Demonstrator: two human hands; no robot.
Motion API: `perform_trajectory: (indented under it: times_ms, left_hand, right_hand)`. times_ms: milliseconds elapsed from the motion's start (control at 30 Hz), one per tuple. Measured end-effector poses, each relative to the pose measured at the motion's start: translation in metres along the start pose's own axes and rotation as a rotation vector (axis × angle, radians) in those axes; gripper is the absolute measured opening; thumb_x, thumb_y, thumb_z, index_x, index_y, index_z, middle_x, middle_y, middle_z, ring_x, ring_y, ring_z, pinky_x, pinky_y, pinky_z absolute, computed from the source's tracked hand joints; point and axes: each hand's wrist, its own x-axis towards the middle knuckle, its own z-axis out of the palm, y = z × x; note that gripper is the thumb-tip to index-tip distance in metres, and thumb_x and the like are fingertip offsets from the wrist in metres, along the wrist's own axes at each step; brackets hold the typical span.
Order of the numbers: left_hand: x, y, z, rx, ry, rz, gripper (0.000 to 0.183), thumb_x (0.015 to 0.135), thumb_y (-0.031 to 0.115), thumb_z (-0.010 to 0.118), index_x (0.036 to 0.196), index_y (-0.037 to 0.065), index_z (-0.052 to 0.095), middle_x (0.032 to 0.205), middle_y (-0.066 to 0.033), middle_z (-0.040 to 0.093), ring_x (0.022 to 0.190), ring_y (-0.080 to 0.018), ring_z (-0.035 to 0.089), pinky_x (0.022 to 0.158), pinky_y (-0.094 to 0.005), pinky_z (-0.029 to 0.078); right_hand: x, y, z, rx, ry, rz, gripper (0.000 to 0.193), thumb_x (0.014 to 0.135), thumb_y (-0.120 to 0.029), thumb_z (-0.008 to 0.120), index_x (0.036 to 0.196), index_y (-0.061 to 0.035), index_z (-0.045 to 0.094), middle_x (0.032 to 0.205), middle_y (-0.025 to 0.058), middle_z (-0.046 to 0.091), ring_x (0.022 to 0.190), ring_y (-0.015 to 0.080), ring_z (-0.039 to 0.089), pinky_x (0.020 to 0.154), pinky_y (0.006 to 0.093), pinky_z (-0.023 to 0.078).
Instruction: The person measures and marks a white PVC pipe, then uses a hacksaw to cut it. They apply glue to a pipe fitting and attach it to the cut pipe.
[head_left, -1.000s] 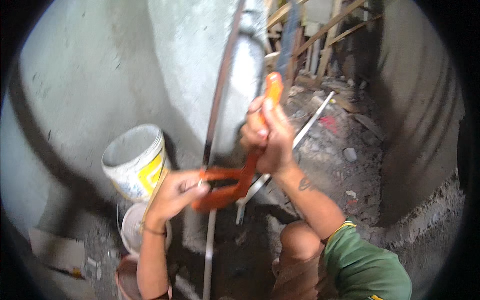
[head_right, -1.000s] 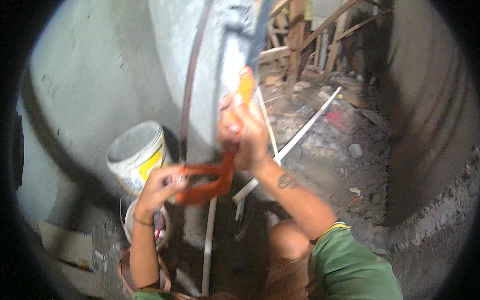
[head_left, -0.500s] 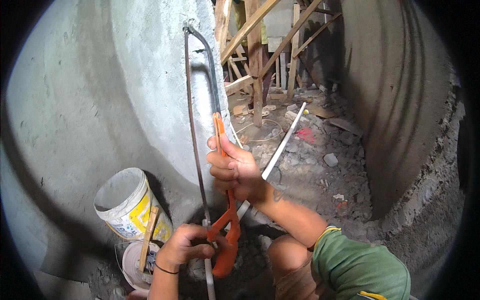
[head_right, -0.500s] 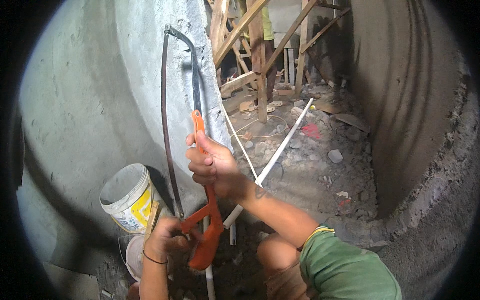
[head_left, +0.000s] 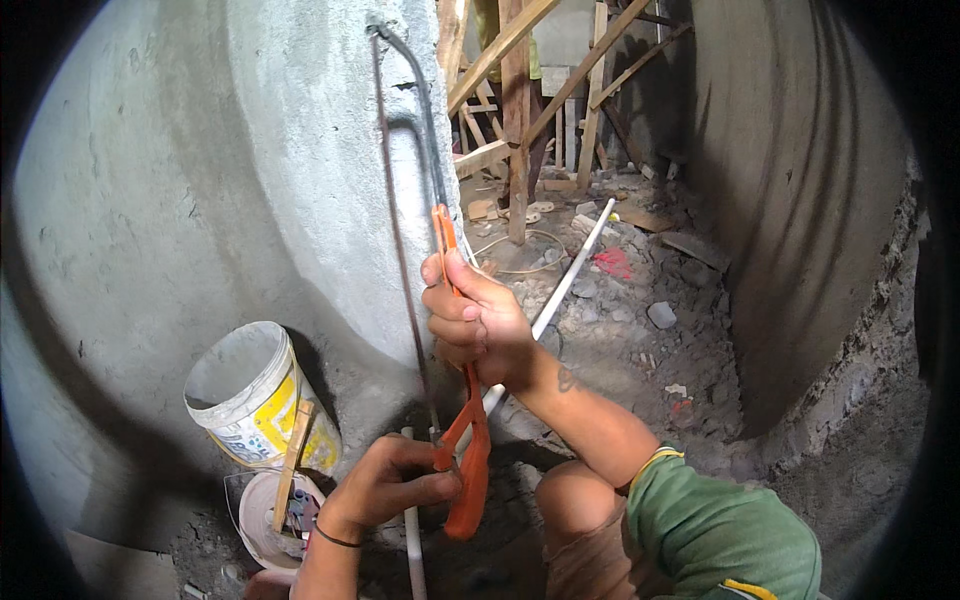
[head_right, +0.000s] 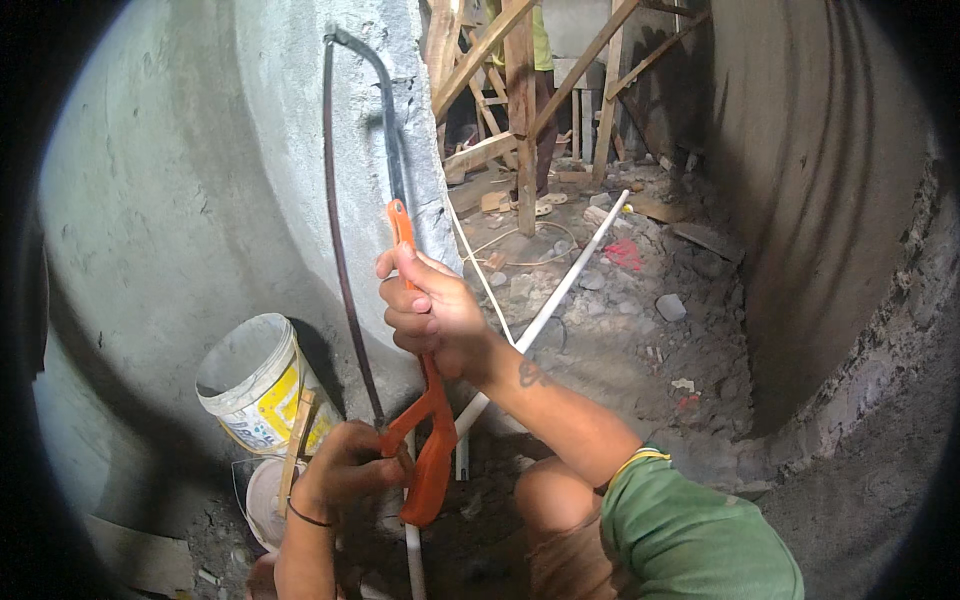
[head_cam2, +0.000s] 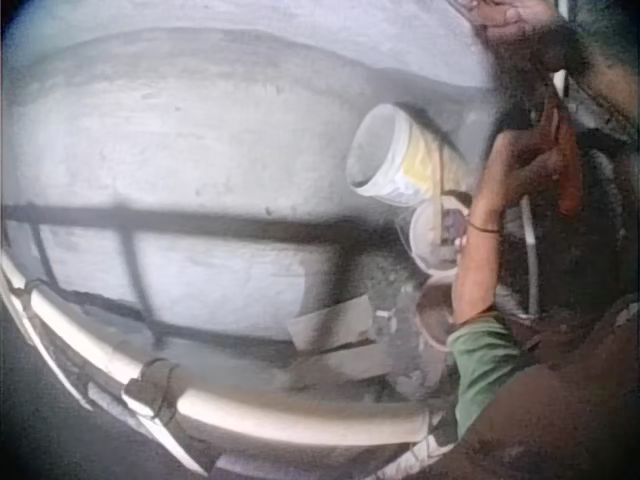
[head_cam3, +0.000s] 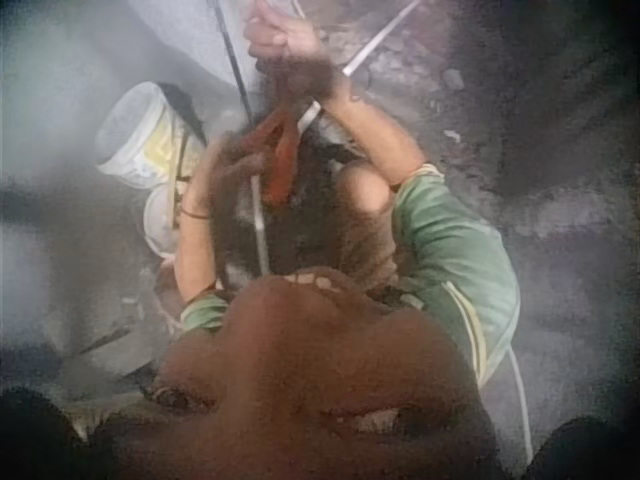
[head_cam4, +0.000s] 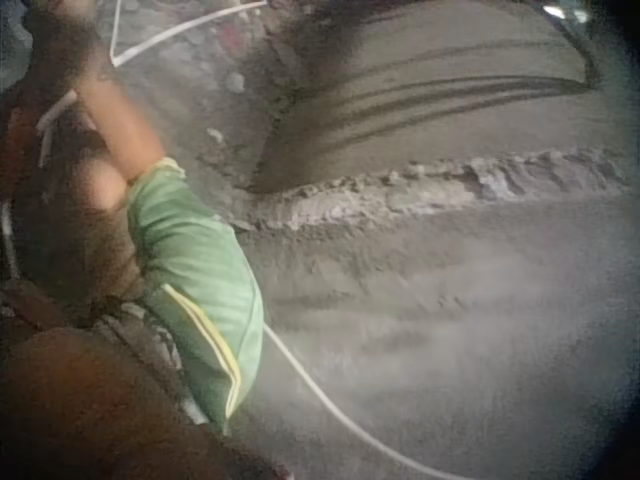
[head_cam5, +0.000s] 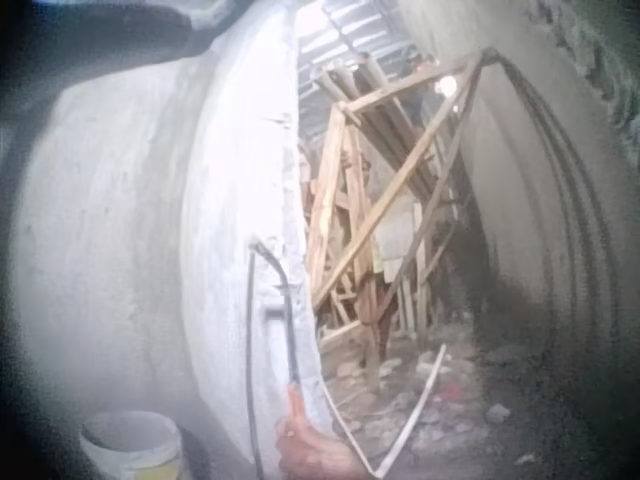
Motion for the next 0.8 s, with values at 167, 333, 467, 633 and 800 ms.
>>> perform_trajectory:
  times_ms: [167, 333, 467, 633, 800]
  left_hand:
    - [0.006, 0.009, 0.013, 0.022, 0.114, -0.059, 0.024, 0.093, 0.022, 0.072, 0.094, -0.002, 0.071, 0.073, 0.0008, 0.061, 0.070, -0.0058, 0.052, 0.062, -0.0256, 0.044]
    - [0.012, -0.009, 0.010, 0.217, 0.335, 0.023, 0.024, 0.093, 0.021, 0.071, 0.095, -0.002, 0.070, 0.067, 0.0007, 0.057, 0.064, -0.0055, 0.046, 0.055, -0.0261, 0.041]
    - [0.015, -0.021, 0.005, 0.312, 0.486, -0.016, 0.023, 0.091, 0.024, 0.072, 0.093, 0.001, 0.071, 0.059, -0.0043, 0.050, 0.058, -0.0070, 0.042, 0.052, -0.0296, 0.039]
    - [0.021, -0.024, -0.005, 0.629, 0.648, -0.075, 0.028, 0.089, 0.031, 0.070, 0.094, 0.003, 0.074, 0.057, -0.0166, 0.051, 0.050, -0.0271, 0.051, 0.053, -0.0406, 0.041]
    - [0.021, -0.028, -0.011, 0.729, 0.455, -0.073, 0.033, 0.093, 0.035, 0.065, 0.096, 0.003, 0.074, 0.073, -0.0230, 0.064, 0.069, -0.0430, 0.062, 0.066, -0.0463, 0.048]
  right_hand:
    - [-0.004, -0.009, 0.002, -0.147, 0.029, -0.115, 0.032, 0.110, -0.037, 0.037, 0.106, -0.0086, 0.049, 0.062, -0.0076, 0.033, 0.043, 0.0016, 0.027, 0.035, 0.0187, 0.023]
    - [-0.007, -0.013, 0.005, -0.335, 0.210, -0.224, 0.030, 0.109, -0.035, 0.040, 0.103, -0.0080, 0.050, 0.061, -0.0068, 0.032, 0.042, 0.0023, 0.026, 0.035, 0.0191, 0.021]
    - [-0.001, -0.006, 0.001, -0.417, 0.405, -0.252, 0.028, 0.107, -0.036, 0.047, 0.101, -0.0092, 0.051, 0.061, -0.0072, 0.033, 0.042, 0.0022, 0.027, 0.035, 0.0191, 0.022]
    - [0.006, 0.012, -0.006, -0.547, 0.477, -0.363, 0.025, 0.106, -0.035, 0.051, 0.102, -0.0106, 0.052, 0.061, -0.0076, 0.037, 0.042, 0.0015, 0.029, 0.035, 0.0196, 0.023]
    - [-0.001, 0.015, -0.004, -0.698, 0.327, -0.275, 0.027, 0.106, -0.034, 0.052, 0.104, -0.0076, 0.053, 0.061, -0.0075, 0.036, 0.043, 0.0018, 0.029, 0.038, 0.0200, 0.024]
